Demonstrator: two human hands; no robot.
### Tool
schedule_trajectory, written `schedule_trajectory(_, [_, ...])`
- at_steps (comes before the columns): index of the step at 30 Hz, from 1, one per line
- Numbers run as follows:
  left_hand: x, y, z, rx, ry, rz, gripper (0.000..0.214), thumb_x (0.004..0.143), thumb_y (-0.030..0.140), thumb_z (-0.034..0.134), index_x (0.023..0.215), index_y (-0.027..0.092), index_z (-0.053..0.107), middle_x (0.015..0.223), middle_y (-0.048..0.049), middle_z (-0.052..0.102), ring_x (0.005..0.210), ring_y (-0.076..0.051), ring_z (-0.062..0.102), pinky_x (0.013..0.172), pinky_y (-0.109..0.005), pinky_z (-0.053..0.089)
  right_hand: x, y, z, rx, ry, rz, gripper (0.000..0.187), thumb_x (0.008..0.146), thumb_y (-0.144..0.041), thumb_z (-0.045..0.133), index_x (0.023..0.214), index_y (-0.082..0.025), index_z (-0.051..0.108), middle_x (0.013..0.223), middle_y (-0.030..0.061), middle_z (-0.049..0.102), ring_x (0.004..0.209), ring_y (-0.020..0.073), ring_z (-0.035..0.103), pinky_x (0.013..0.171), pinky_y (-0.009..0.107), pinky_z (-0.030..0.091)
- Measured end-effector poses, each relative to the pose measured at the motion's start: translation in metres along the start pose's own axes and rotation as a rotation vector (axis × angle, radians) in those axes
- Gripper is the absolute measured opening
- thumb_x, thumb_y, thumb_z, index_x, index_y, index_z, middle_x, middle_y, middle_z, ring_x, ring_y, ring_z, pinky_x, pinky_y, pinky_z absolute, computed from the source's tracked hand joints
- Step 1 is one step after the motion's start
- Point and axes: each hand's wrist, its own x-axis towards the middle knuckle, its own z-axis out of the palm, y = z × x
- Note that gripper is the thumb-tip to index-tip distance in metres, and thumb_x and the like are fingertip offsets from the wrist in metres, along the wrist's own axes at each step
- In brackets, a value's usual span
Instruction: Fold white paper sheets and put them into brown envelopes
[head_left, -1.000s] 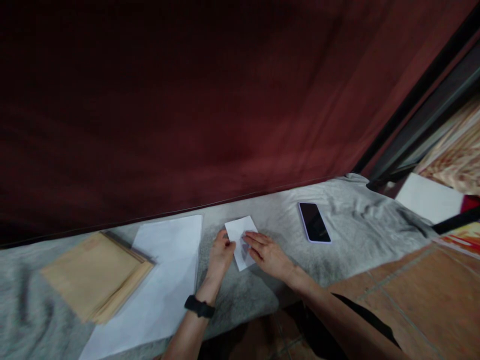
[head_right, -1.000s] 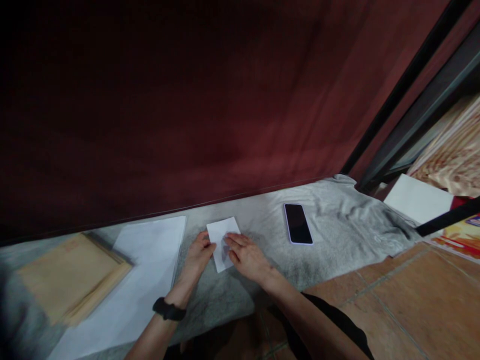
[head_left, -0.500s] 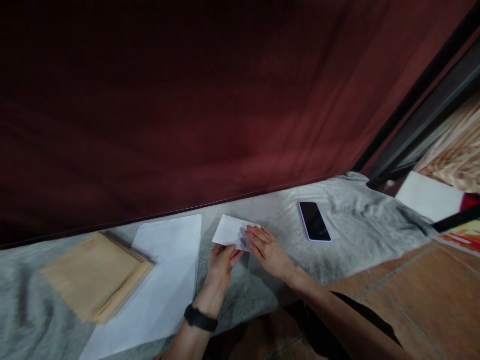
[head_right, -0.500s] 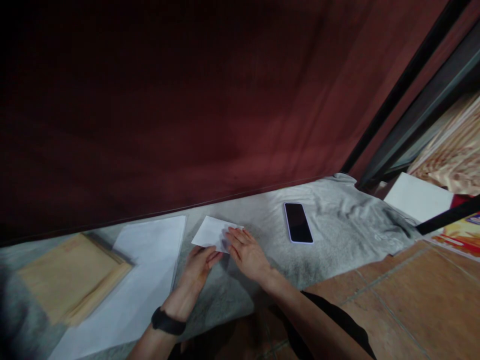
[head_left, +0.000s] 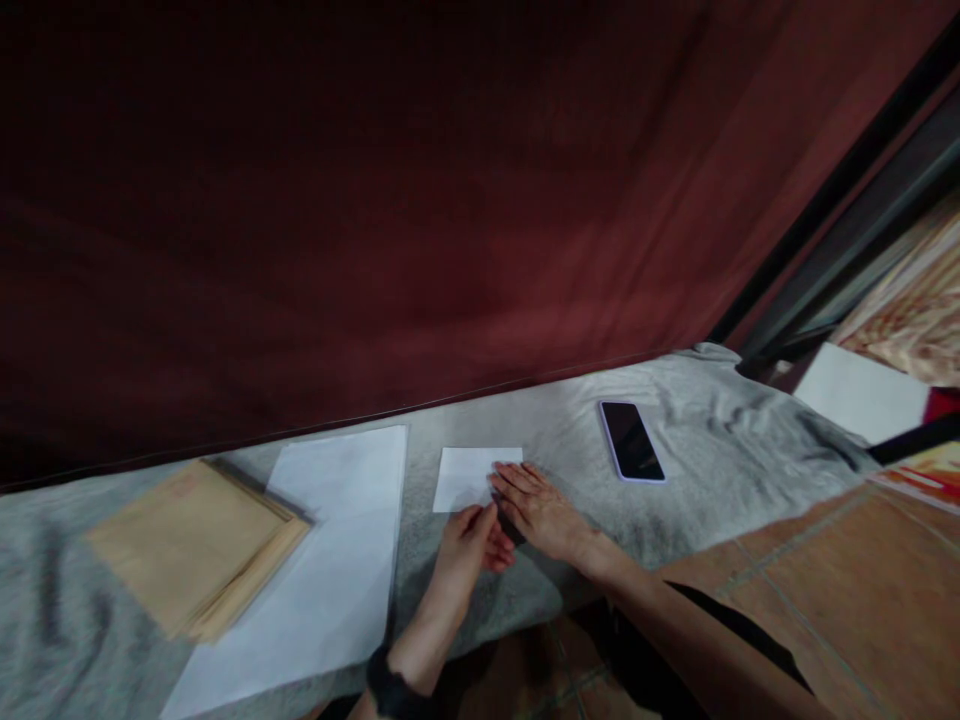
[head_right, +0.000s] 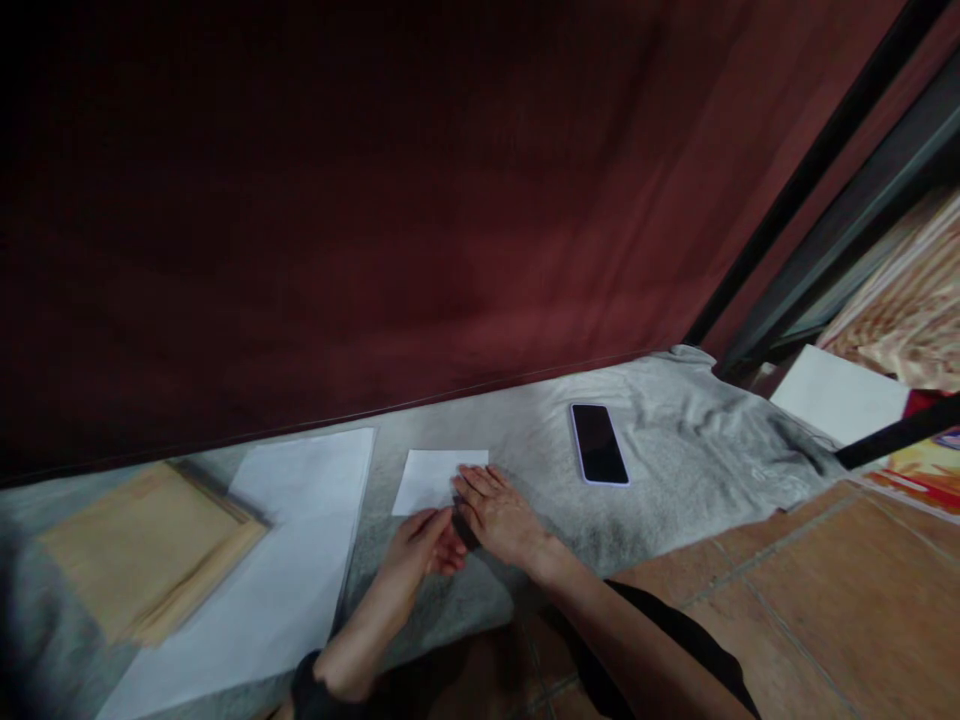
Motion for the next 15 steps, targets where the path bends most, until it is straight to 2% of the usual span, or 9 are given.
schedule_trajectory(1, [-0.001, 0.001, 0.002, 0.085, 0.002, 0.083, 0.029, 0.080, 0.048, 0.069, 0.070, 0.022, 0.063, 0.064, -0.0069, 0.070, 0.063, -0.025, 0.071, 0.058, -0.035, 0.058, 0.000, -0.001, -0.001, -0.001, 0.003, -0.002, 0.044, 0.104, -0.026, 0.042, 0.147, -0.018, 0.051, 0.153, 0.0112, 0.048, 0.143, 0.0217, 0.043, 0.122, 0.047, 0.031])
schedule_trajectory(3, [0.002, 0.004, 0.003, 0.328, 0.017, 0.329, 0.023, 0.087, 0.044, 0.061, 0.089, 0.024, 0.070, 0.099, -0.0101, 0.076, 0.102, -0.028, 0.071, 0.089, -0.041, 0.057, 0.001, -0.005, -0.001, -0.001, 0.018, -0.004, 0.045, 0.103, -0.023, 0.044, 0.146, -0.016, 0.052, 0.152, 0.0123, 0.049, 0.142, 0.0224, 0.044, 0.122, 0.047, 0.031])
schedule_trajectory(5, [0.009, 0.004, 0.002, 0.687, 0.039, 0.612, 0.037, 0.093, 0.040, 0.051, 0.123, 0.021, 0.065, 0.141, -0.0108, 0.061, 0.139, -0.028, 0.049, 0.117, -0.048, 0.038, 0.001, -0.009, 0.003, -0.006, 0.035, -0.010, 0.047, 0.100, -0.020, 0.044, 0.146, -0.011, 0.051, 0.151, 0.0150, 0.050, 0.143, 0.0230, 0.043, 0.122, 0.046, 0.031])
schedule_trajectory(6, [0.014, 0.002, 0.001, 0.887, 0.043, 0.710, 0.046, 0.096, 0.038, 0.046, 0.136, 0.018, 0.057, 0.153, -0.0116, 0.050, 0.147, -0.028, 0.037, 0.122, -0.051, 0.029, 0.001, -0.011, 0.006, -0.010, 0.041, -0.014, 0.048, 0.099, -0.018, 0.044, 0.146, -0.009, 0.050, 0.150, 0.0165, 0.050, 0.143, 0.0230, 0.043, 0.122, 0.045, 0.031])
schedule_trajectory(7, [0.019, -0.002, 0.000, 1.057, 0.048, 0.758, 0.052, 0.098, 0.038, 0.041, 0.144, 0.015, 0.049, 0.158, -0.0130, 0.043, 0.150, -0.027, 0.031, 0.124, -0.052, 0.025, 0.000, -0.012, 0.010, -0.017, 0.043, -0.021, 0.049, 0.098, -0.017, 0.044, 0.146, -0.007, 0.049, 0.150, 0.0178, 0.050, 0.143, 0.0230, 0.042, 0.122, 0.045, 0.032])
schedule_trajectory(9, [0.028, -0.012, -0.004, 1.259, 0.043, 0.767, 0.058, 0.101, 0.041, 0.033, 0.152, 0.012, 0.037, 0.161, -0.0150, 0.036, 0.152, -0.026, 0.027, 0.124, -0.051, 0.025, -0.003, -0.014, 0.016, -0.035, 0.040, -0.040, 0.052, 0.098, -0.017, 0.043, 0.148, -0.006, 0.046, 0.151, 0.0189, 0.049, 0.145, 0.0230, 0.040, 0.122, 0.044, 0.032])
schedule_trajectory(12, [0.035, -0.024, -0.010, 1.367, 0.082, 0.773, 0.064, 0.102, 0.046, 0.030, 0.157, 0.013, 0.027, 0.163, -0.0149, 0.030, 0.153, -0.025, 0.024, 0.124, -0.049, 0.025, -0.008, -0.016, 0.020, -0.067, 0.039, -0.067, 0.054, 0.100, -0.019, 0.042, 0.153, -0.008, 0.039, 0.155, 0.0173, 0.044, 0.147, 0.0233, 0.036, 0.123, 0.045, 0.030])
schedule_trajectory(15, [0.037, -0.028, -0.017, 1.422, 0.135, 0.761, 0.068, 0.102, 0.050, 0.029, 0.157, 0.010, 0.026, 0.163, -0.0165, 0.029, 0.153, -0.026, 0.023, 0.124, -0.048, 0.024, -0.012, -0.016, 0.018, -0.094, 0.063, -0.049, 0.054, 0.103, -0.024, 0.040, 0.155, -0.011, 0.035, 0.158, 0.0140, 0.040, 0.147, 0.0230, 0.035, 0.123, 0.045, 0.029])
